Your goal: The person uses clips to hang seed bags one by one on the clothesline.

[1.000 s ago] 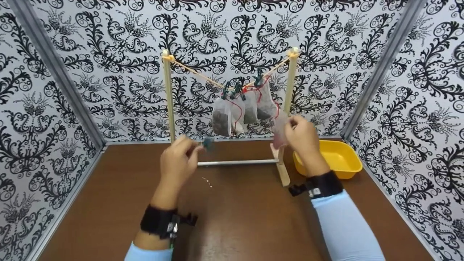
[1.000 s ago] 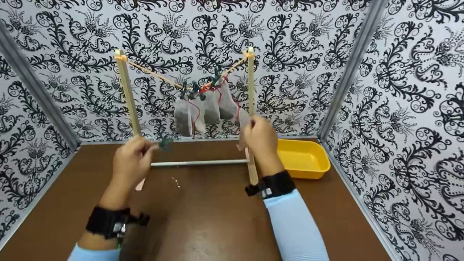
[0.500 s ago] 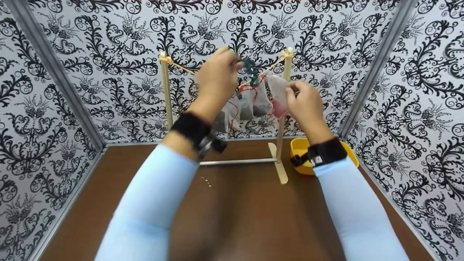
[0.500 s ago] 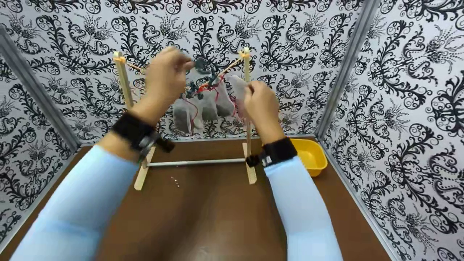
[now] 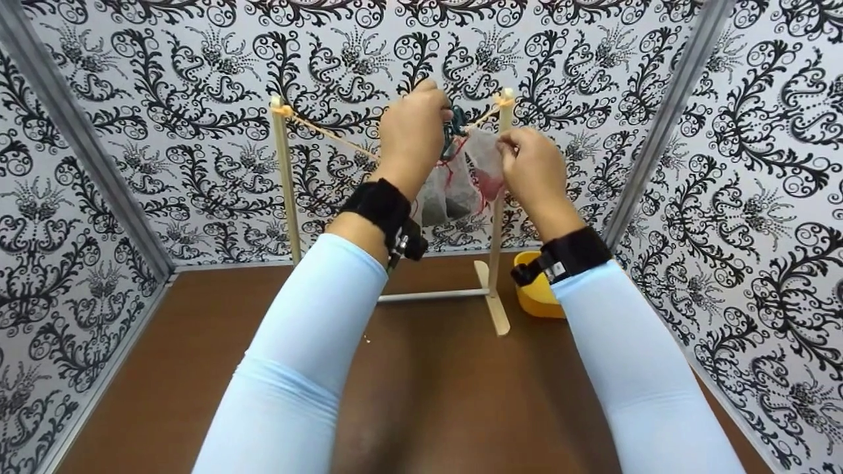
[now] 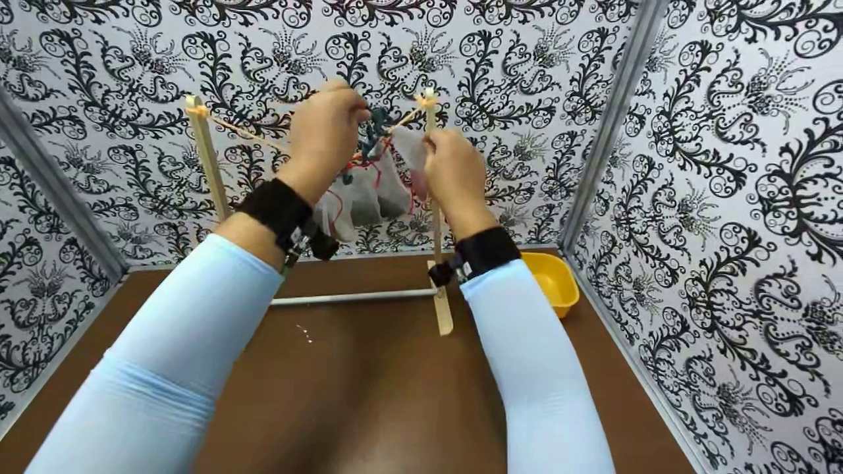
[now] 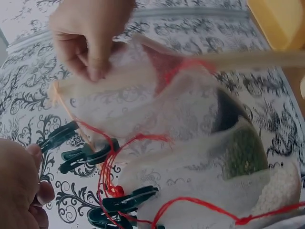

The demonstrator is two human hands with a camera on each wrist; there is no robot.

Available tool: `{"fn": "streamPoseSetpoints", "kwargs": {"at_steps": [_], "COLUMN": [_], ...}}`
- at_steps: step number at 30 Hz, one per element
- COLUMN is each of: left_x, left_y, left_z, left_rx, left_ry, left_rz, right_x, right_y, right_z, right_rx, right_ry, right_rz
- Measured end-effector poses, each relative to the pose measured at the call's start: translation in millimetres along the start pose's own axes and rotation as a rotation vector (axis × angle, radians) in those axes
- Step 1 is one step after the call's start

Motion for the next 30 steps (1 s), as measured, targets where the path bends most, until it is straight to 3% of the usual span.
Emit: {"fn": "streamPoseSetpoints", "kwargs": {"at_steps": [9, 12, 14, 18, 22, 26, 30], "left_x": [5.1, 7.5, 9.7, 7.1, -5.2, -7.9, 2.4], "left_y": [-3.5, -5.3, -7.1, -17.8, -41.3, -79.9, -124.8], "left_z": [1.7, 0.2, -1.9, -11.1, -24.8, -49.5, -88.1], "left_rx": [0.064, 0.059, 0.056, 0.065, 0.141, 0.224, 0.176], "left_ry": [0.089, 0.117, 0.129, 0.048, -0.134, -0.240, -0.216], "left_rz": [0.007, -0.069, -0.152, -0.243, -0.148, -0.001, 0.095], "right_x": [1, 3, 5, 12, 14, 12, 10], "right_y": [-1.4, -3.7, -4.7, -7.2, -10.3, -17.3, -32.3], "right_z": [-8, -11, -11, -7, -2, 3, 8], "right_rx": [-0.076, -0.071, -0.058, -0.023, -0.035, -0.064, -0.039], "right_ry": [0.036, 0.065, 0.086, 0.108, 0.086, 0.087, 0.111], "right_rz": [0.042, 0.029, 0.005, -0.037, -0.031, 0.003, 0.033]}}
Point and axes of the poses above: each hand's wrist, its own y-axis towards the middle knuckle, its own x-axis out of the palm, z = x × y, the point moved 5 cm from there along y, towards the middle knuckle, and after that the axes turned 2 degrees about -x, right-handed, at the moved point
